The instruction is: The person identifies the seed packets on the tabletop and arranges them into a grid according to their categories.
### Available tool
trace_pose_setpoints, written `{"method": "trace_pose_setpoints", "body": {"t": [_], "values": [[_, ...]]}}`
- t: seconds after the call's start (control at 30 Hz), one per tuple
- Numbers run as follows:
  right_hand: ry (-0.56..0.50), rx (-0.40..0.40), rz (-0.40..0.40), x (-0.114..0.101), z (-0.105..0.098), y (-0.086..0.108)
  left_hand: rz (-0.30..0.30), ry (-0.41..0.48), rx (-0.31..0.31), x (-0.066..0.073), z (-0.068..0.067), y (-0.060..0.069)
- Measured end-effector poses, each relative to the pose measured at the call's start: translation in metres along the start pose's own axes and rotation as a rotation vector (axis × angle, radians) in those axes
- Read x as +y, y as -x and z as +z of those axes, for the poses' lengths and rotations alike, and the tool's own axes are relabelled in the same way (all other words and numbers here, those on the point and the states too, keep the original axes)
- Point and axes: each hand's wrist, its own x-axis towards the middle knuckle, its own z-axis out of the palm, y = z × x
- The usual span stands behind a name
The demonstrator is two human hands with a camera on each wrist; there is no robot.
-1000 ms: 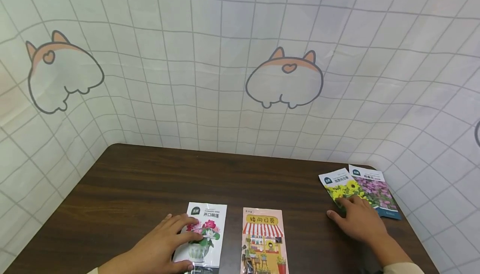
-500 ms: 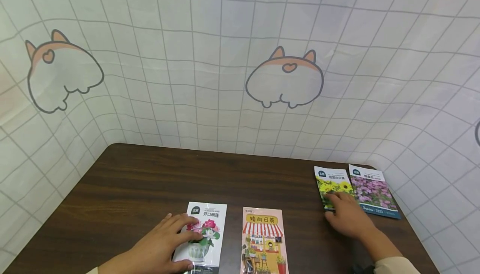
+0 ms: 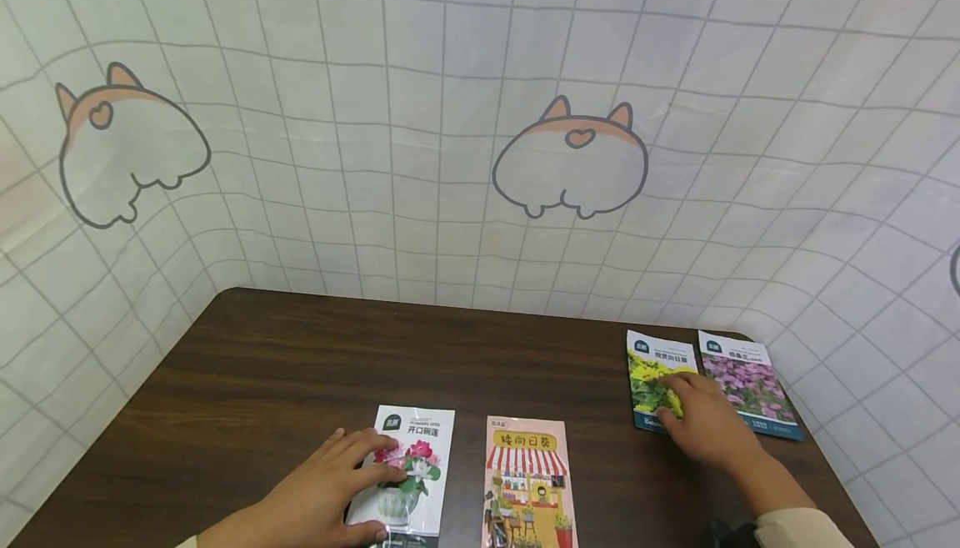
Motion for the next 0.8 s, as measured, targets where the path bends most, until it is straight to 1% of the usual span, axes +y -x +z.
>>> {"method": "trace_pose_setpoints", "body": {"t": [0.1,0.27,0.47,0.6,0.7,0.8], "values": [[0.011,-0.030,0.027,0.006,-0.003,0.000,-0.001,0.006,0.004,0.000,0.001,0.000],[0.024,-0.074,0.038,0.014,-0.003,-0.001,0.004,0.006,0.017,-0.001,0.002,0.000],[-0.015,-0.135,0.040,0.019,0.000,-0.001,-0.021,0.014,-0.015,0.001,0.002,-0.002],[-0.023,-0.136,-0.006,0.022,0.002,-0.002,-0.033,0.018,-0.031,0.001,0.001,-0.002],[-0.029,-0.134,-0.051,0.021,0.001,-0.006,-0.029,0.017,-0.024,0.001,0.001,-0.002],[-0.038,-0.141,-0.074,0.016,-0.002,-0.011,-0.021,0.015,-0.012,0.001,0.000,-0.002]]}}
